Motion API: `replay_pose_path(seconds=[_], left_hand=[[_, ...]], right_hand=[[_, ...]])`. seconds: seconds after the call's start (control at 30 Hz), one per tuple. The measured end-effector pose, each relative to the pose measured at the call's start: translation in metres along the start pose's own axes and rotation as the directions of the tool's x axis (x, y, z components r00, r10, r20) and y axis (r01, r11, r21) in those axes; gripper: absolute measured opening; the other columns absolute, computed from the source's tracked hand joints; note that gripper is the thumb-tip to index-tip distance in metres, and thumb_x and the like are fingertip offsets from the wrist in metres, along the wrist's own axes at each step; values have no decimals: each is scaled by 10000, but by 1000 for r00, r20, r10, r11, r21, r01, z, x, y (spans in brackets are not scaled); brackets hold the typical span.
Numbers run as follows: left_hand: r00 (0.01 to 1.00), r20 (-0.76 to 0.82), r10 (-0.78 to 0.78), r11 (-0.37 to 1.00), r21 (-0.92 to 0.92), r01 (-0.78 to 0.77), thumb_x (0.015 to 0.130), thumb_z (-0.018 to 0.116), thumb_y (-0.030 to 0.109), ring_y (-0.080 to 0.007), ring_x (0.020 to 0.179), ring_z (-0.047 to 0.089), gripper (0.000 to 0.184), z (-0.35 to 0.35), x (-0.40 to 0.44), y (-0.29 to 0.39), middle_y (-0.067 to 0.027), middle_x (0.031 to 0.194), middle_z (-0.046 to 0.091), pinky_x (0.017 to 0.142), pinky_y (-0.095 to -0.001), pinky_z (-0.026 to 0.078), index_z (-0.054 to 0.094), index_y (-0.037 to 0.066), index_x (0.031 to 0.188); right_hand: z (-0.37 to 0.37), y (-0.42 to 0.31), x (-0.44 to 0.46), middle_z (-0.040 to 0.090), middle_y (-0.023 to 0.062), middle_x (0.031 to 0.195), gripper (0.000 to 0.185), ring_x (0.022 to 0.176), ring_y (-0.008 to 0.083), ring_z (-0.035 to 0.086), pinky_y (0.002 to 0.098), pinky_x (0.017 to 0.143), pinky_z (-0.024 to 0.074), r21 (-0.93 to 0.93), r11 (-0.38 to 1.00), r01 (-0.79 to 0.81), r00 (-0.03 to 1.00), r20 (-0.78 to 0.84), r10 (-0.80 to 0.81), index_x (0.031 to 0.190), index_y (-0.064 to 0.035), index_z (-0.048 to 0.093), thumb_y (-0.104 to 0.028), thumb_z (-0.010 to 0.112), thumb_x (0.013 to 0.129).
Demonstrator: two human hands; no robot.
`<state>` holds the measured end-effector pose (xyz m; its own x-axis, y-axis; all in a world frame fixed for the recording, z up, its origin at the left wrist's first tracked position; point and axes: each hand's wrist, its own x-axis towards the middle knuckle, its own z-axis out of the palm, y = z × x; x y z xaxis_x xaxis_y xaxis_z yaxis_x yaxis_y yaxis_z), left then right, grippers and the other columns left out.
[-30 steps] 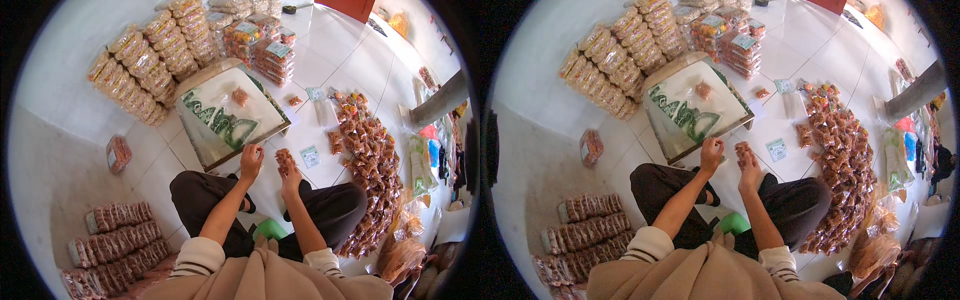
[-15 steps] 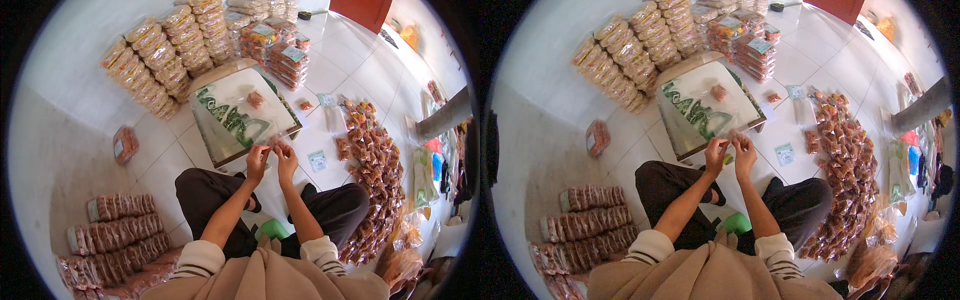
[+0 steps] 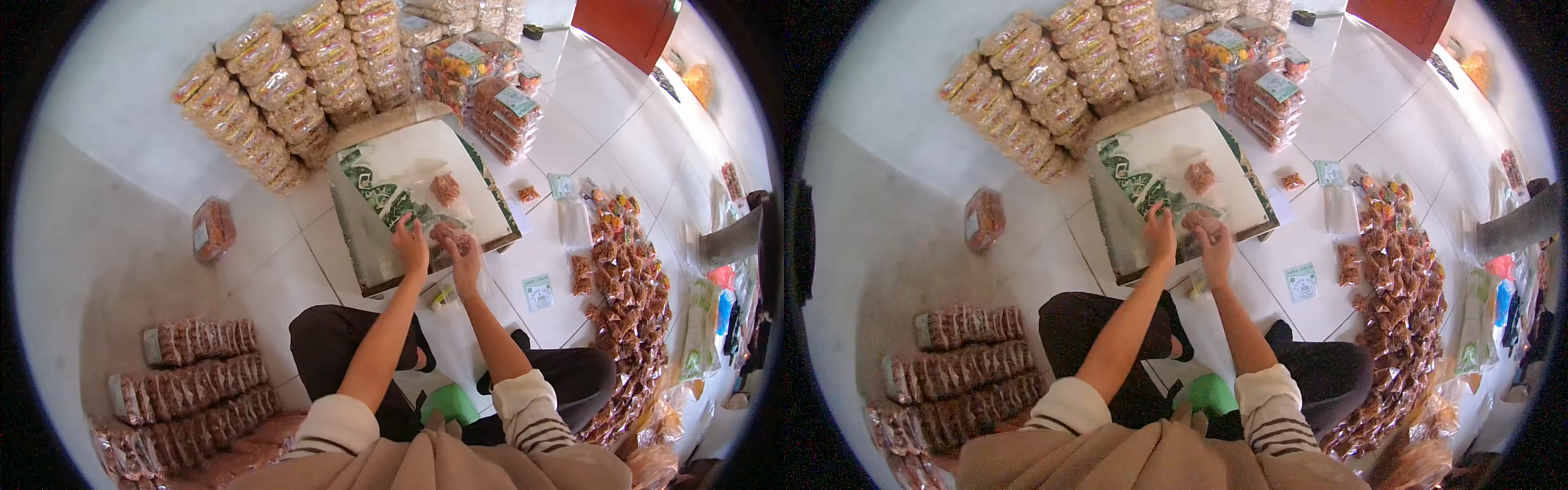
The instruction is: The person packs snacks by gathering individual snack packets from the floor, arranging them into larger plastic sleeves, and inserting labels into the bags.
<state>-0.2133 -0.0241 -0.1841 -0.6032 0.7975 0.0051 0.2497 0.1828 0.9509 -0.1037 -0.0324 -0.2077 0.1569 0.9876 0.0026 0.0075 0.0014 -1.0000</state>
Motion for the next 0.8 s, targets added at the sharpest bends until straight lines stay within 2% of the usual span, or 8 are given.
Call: replay_pose_path(seconds=[0.13,0.2,0.3,0.33,0.4,0.47,0.7,0.8], left_hand=[[994,41,-104,991,87,100,860,468,404,-270,999,439,417,19,17,12,-147,1120,437,820,-386,368,470,83,1127],[963,154,-223,938,-235,255,851,492,391,-291,1036,372,454,16,5,41,-185,1078,428,895,-373,296,442,88,1184],[991,59,-123,987,-98,128,843,483,435,-319,1038,394,550,29,12,2,-200,1110,409,900,-373,323,399,52,1229],[999,50,-11,999,-31,12,839,479,451,-327,1027,408,585,27,12,-1,-204,1128,397,896,-375,333,381,38,1243],[997,68,-27,999,32,25,842,475,451,-318,1059,402,598,23,11,-5,-193,1149,391,907,-379,325,359,45,1265],[995,92,-36,996,85,28,844,470,452,-309,1091,396,612,20,12,-5,-181,1171,386,919,-383,317,336,52,1287],[988,146,39,993,106,-55,854,490,383,-324,882,446,598,12,17,-6,-228,975,432,800,-365,362,245,159,1352],[975,220,22,990,130,-52,858,505,325,-306,812,451,600,6,14,-5,-223,910,449,744,-368,368,212,190,1364]], right_hand=[[19,12,18,559,131,965,378,889,188,525,306,775,407,104,994,17,1000,-10,-16,1047,16,515,-175,654,751],[31,-9,21,554,128,961,373,881,197,525,306,774,406,174,984,48,999,-2,-48,1056,13,510,-159,647,755],[42,-25,28,532,127,1001,376,910,211,511,315,783,399,136,991,-14,1000,14,12,1095,9,485,-124,620,770],[44,-13,36,524,131,1004,384,932,233,495,328,798,391,76,996,45,999,24,-47,1117,3,471,-117,605,778],[49,-1,42,515,135,1008,393,955,256,480,341,812,382,19,995,98,994,41,-98,1140,-4,456,-110,590,785],[49,-3,44,509,140,985,401,968,293,452,363,838,363,-466,781,416,890,32,-455,1176,-36,443,-120,562,803],[39,-7,36,466,154,1036,433,928,326,446,390,812,377,-379,866,325,944,180,-276,1208,-81,431,-107,564,797],[46,0,44,456,156,1041,446,932,319,447,372,804,389,-184,940,288,944,222,-246,1222,-75,409,-108,556,802]])
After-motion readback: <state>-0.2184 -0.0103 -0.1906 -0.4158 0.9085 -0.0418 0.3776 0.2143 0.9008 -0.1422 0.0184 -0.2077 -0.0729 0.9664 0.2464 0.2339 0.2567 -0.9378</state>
